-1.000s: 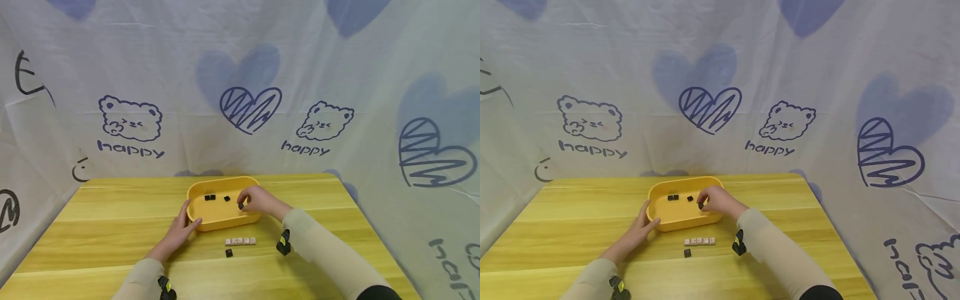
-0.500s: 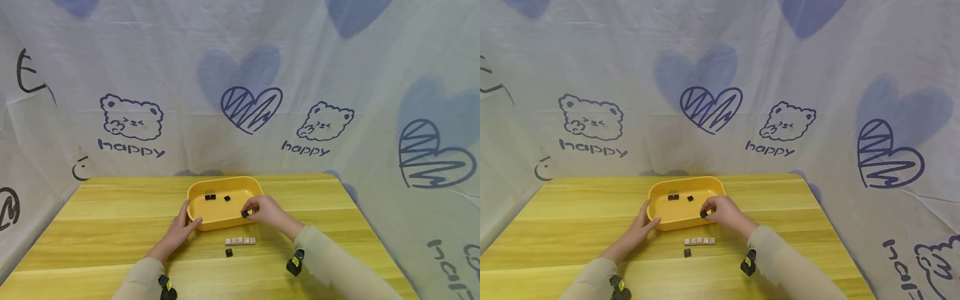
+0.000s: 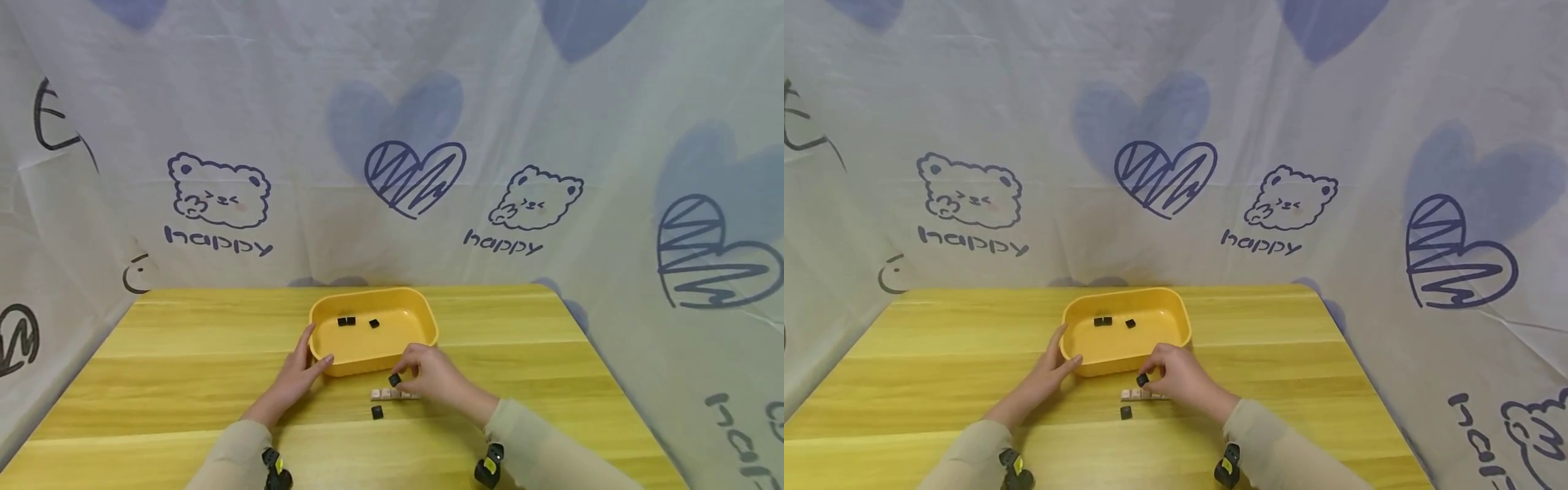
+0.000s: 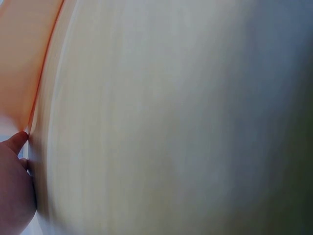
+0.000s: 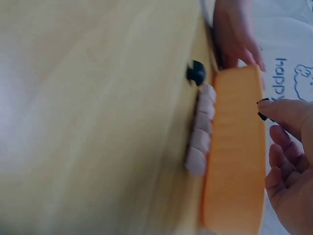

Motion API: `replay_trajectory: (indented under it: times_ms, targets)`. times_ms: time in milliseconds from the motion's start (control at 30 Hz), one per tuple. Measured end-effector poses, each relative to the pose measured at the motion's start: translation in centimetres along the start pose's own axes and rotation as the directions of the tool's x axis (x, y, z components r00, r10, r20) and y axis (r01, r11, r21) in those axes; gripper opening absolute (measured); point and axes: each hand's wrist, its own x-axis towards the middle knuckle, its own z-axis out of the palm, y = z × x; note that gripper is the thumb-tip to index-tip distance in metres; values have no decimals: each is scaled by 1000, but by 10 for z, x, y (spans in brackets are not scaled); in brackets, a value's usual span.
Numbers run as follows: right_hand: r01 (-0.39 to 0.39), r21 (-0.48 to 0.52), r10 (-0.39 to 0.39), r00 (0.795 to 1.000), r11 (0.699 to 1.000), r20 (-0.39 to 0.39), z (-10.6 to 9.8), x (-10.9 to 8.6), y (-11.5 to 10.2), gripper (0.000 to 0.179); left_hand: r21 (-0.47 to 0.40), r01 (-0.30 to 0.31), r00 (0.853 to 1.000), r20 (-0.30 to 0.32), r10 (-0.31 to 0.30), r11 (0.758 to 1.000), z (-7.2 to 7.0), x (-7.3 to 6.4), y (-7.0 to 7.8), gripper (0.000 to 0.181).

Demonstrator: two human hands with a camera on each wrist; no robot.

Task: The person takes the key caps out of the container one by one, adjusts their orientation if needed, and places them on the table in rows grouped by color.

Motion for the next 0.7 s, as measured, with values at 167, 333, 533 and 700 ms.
replay_trajectory:
  times_ms: [167, 333, 533, 700]
  targets:
    - [7, -22, -8, 1000, 1000, -21, 10, -5, -1, 18, 32, 15, 1000, 1, -15, 999, -1, 1, 1, 86]
    - [-45, -4, 45, 999, 999, 13, 21, -9, -2, 16, 38, 35, 999, 12, -36, 999, -2, 2, 0, 86]
    - [-104, -67, 108, 993, 992, 57, 28, -11, -4, 13, 35, 43, 999, 16, -43, 998, -2, 1, 1, 87]
    - [-93, -151, 104, 992, 984, 72, 31, -13, -8, 15, 31, 37, 999, 19, -38, 999, -2, 0, 2, 86]
